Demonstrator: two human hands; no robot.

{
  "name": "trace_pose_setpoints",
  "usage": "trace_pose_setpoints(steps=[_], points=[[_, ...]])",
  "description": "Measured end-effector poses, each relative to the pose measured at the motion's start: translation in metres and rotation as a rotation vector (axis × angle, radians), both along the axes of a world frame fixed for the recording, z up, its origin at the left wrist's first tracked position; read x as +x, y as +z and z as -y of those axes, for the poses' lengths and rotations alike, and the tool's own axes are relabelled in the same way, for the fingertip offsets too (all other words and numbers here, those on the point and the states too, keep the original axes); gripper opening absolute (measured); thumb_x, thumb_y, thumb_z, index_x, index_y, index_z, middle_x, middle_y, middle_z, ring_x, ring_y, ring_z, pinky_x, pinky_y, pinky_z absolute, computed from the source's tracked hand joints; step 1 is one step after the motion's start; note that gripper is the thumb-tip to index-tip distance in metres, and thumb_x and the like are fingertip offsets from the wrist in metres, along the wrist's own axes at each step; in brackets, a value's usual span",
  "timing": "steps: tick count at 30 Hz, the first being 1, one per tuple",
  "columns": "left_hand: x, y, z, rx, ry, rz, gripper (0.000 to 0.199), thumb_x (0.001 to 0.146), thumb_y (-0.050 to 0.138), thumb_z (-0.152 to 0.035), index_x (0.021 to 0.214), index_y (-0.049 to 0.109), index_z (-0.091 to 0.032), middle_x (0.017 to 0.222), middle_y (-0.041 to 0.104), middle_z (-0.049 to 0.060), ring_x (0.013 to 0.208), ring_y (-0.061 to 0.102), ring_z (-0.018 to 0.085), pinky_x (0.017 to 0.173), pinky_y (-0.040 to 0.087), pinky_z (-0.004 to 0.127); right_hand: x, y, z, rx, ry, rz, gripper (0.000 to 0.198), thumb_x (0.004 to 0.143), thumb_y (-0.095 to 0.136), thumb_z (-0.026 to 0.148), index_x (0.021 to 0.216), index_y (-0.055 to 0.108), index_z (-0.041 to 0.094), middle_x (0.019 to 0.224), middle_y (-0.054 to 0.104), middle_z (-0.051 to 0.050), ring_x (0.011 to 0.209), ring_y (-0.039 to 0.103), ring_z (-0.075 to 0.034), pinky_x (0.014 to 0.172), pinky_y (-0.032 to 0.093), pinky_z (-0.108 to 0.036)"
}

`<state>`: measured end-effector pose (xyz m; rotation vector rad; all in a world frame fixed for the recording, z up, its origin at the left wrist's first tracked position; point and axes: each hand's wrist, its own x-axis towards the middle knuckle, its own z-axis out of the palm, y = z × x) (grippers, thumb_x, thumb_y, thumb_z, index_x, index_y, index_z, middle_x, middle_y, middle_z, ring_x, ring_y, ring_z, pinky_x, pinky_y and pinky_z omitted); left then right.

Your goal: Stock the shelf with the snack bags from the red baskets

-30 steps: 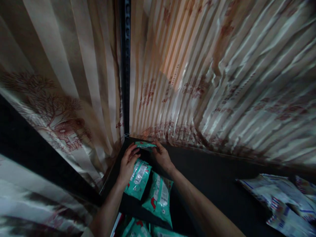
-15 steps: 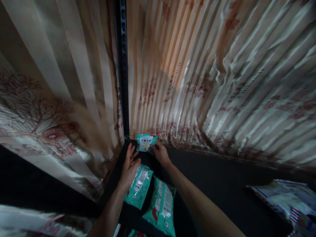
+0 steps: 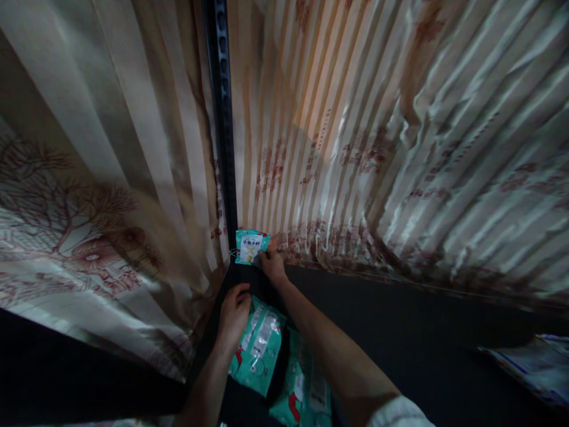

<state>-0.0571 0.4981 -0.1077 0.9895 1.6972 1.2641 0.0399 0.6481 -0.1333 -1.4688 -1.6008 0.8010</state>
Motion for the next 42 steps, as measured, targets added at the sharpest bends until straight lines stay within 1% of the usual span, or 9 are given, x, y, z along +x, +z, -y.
trace_pose_setpoints(steps=[8,14,20,24,27,29,32,37,42], points=[[0.000,0.013,0.005,-0.118,-0.195,-0.408,0.033,0.079,0.049,-0.016,0.110,0.060,-0.017,0.110,0.066,0.008,0.102,0.062,0.018,0.090,0.044,0.027,-0.007,0.008,0.000,-0.060,0.002,0.069,0.016,0.081,0.054,0.022,0.094,0.063,0.018,0.086,0.070,-0.005,0.084,0.065,-0.018,0.078,0.049,-0.029],[-0.003,0.018,0.011,-0.137,-0.246,-0.489,0.033,0.081,0.049,-0.024,0.110,0.060,-0.016,0.110,0.066,0.011,0.098,0.063,0.022,0.088,0.044,0.031,0.010,0.020,0.025,-0.042,-0.016,0.049,0.030,0.081,0.054,0.018,0.110,0.057,0.017,0.101,0.068,-0.010,0.095,0.064,-0.020,0.086,0.048,-0.034],[-0.007,0.022,0.020,-0.138,-0.292,-0.605,0.034,0.082,0.049,-0.030,0.113,0.058,-0.018,0.114,0.064,0.011,0.099,0.061,0.022,0.087,0.042,0.031,0.060,0.066,0.109,0.112,0.250,-0.009,0.023,0.084,0.052,0.029,0.101,0.065,0.022,0.098,0.069,-0.005,0.089,0.064,-0.019,0.084,0.050,-0.035],[-0.007,0.027,0.028,-0.198,-0.377,-0.755,0.039,0.084,0.046,-0.037,0.118,0.055,-0.019,0.116,0.062,0.011,0.106,0.058,0.025,0.088,0.042,0.033,0.108,0.090,0.189,0.148,0.531,0.137,0.026,0.082,0.060,0.036,0.105,0.067,0.027,0.111,0.066,-0.006,0.117,0.050,-0.025,0.099,0.041,-0.043],[-0.005,0.031,0.034,-0.209,-0.422,-0.842,0.040,0.085,0.043,-0.036,0.120,0.053,-0.019,0.115,0.061,0.012,0.104,0.059,0.025,0.085,0.043,0.033,0.143,0.085,0.236,0.054,0.564,0.276,0.042,0.080,0.061,0.040,0.121,0.058,0.031,0.131,0.054,-0.006,0.133,0.032,-0.029,0.104,0.035,-0.048],[-0.001,0.033,0.038,-0.206,-0.440,-0.891,0.041,0.086,0.041,-0.035,0.122,0.052,-0.019,0.114,0.060,0.012,0.103,0.059,0.025,0.084,0.044,0.034,0.160,0.075,0.259,0.034,0.558,0.356,0.066,0.073,0.068,0.046,0.133,0.045,0.031,0.141,0.043,-0.008,0.137,0.022,-0.032,0.106,0.029,-0.054],[0.006,0.033,0.043,-0.192,-0.470,-0.892,0.042,0.086,0.039,-0.033,0.123,0.051,-0.017,0.114,0.060,0.013,0.102,0.059,0.025,0.085,0.043,0.033,0.166,0.056,0.282,0.038,0.505,0.441,0.089,0.066,0.073,0.047,0.142,0.028,0.031,0.151,0.024,-0.009,0.139,0.014,-0.035,0.107,0.026,-0.056],[0.017,0.031,0.049,-0.154,-0.484,-0.870,0.041,0.087,0.039,-0.031,0.123,0.051,-0.014,0.115,0.058,0.014,0.104,0.058,0.023,0.088,0.042,0.031,0.142,0.031,0.299,0.156,0.349,0.444,0.073,0.076,0.064,0.022,0.140,0.032,0.034,0.155,0.006,-0.004,0.140,0.008,-0.032,0.107,0.030,-0.054],[0.023,0.026,0.054,-0.089,-0.502,-0.795,0.042,0.085,0.045,-0.028,0.124,0.052,-0.016,0.116,0.058,0.013,0.105,0.057,0.023,0.093,0.041,0.033,0.145,0.042,0.290,0.135,0.205,0.285,0.052,0.079,0.057,0.024,0.130,0.048,0.031,0.149,0.029,-0.007,0.134,0.031,-0.028,0.106,0.035,-0.047]])
